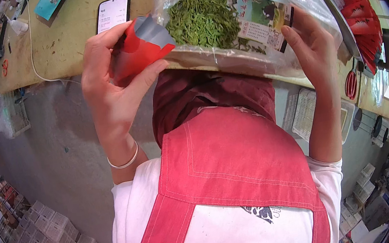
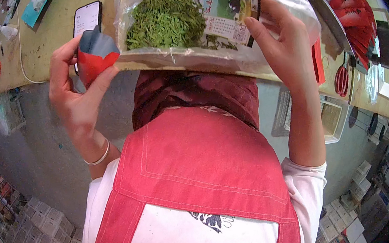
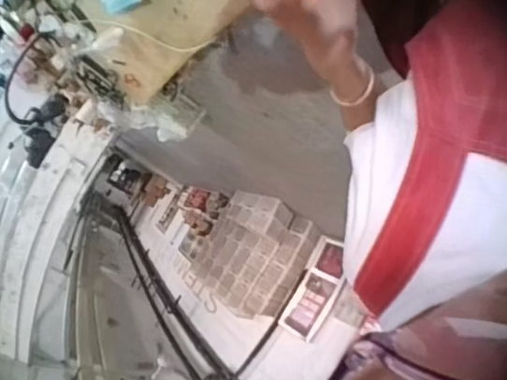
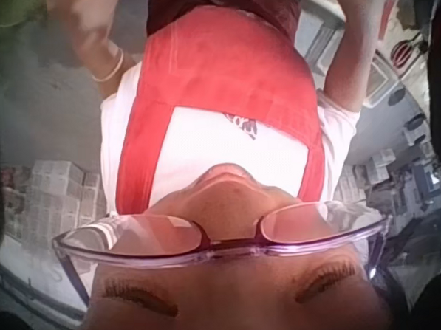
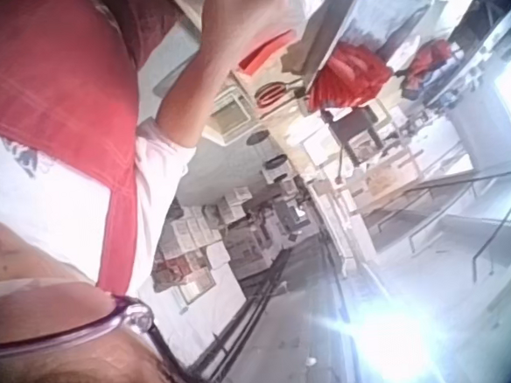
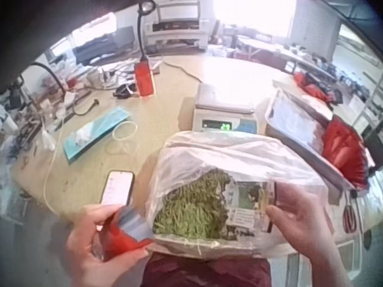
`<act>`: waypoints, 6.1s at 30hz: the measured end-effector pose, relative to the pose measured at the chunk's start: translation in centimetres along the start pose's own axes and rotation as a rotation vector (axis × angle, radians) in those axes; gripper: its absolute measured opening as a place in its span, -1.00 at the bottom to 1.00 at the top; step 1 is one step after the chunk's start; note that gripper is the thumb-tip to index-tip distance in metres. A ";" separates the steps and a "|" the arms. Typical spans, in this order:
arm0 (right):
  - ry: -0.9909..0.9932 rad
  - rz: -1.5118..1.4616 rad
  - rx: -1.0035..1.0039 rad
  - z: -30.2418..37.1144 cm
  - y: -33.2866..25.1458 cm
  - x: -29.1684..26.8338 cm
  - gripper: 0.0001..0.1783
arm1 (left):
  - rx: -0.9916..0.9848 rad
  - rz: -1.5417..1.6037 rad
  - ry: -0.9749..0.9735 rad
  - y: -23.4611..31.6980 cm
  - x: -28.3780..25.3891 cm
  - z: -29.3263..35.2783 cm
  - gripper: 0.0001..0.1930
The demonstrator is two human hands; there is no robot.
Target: The person scoops dried green vegetables from a large plastic bag into small red packets. They weigh each filled packet on a digital scale, adjust the contents to reach a target weight, and place the packets on a tray. The process is repeated for multiple packets.
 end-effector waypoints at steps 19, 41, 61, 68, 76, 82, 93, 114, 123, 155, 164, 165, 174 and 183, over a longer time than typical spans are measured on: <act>-0.508 -0.031 -0.263 12.5 0.1 22.0 -0.76 | 0.039 -0.109 0.071 3.3 -2.4 9.5 -0.32; -0.437 0.016 -0.454 14.0 -3.1 26.0 -0.83 | 0.040 -0.136 0.040 3.2 -2.7 12.6 -0.27; 0.458 0.221 -0.723 9.6 -15.4 -1.2 -0.82 | -0.003 -0.173 0.146 2.2 -5.1 11.9 -0.32; -0.292 -0.032 -0.729 11.6 -15.9 6.4 -0.86 | 0.037 -0.159 0.166 2.0 -5.3 12.1 -0.35; -0.149 0.623 -0.802 10.9 -8.3 24.3 -0.82 | -0.037 -0.140 0.159 1.5 -5.5 13.6 -0.35; -0.111 0.690 -0.810 7.2 -3.5 27.0 -0.73 | -0.090 -0.121 0.162 0.7 -5.9 14.2 -0.33; -0.212 0.932 -0.877 6.0 -4.1 29.4 -0.72 | -0.063 -0.160 0.155 0.7 -6.4 14.5 -0.34; -0.512 0.092 -0.755 14.6 -9.9 20.5 -0.92 | -0.069 -0.162 0.161 -0.2 -6.1 14.4 -0.36; -0.523 0.193 -0.676 14.2 -5.4 27.1 -0.88 | -0.147 -0.182 0.128 0.3 -5.3 14.0 -0.36; -0.501 0.182 -0.595 14.0 -4.3 27.8 -0.81 | -0.078 -0.089 0.077 0.0 -2.8 11.7 -0.36; -0.492 0.077 -0.629 13.6 -6.1 25.2 -0.77 | -0.137 -0.190 0.066 -0.4 -3.2 11.0 -0.35; -0.513 -0.025 -0.628 13.9 -7.5 23.4 -0.78 | -0.148 -0.198 0.057 -0.8 -3.2 10.7 -0.35; 0.207 0.180 -0.587 5.0 -15.5 -0.1 -0.75 | -0.069 -0.097 0.027 1.1 -1.8 6.2 -0.34; 0.102 0.542 -0.021 1.4 -3.5 -3.3 -0.75 | -0.005 -0.017 -0.040 1.0 0.6 0.3 -0.35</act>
Point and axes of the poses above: each hand's wrist, its own z-axis away from the middle knuckle, its own x-axis out of the palm, y = z × x, the point moved 10 cm from there along -z, towards the middle knuckle, and after that the axes turned 7 degrees about z, right-handed, at the moved point
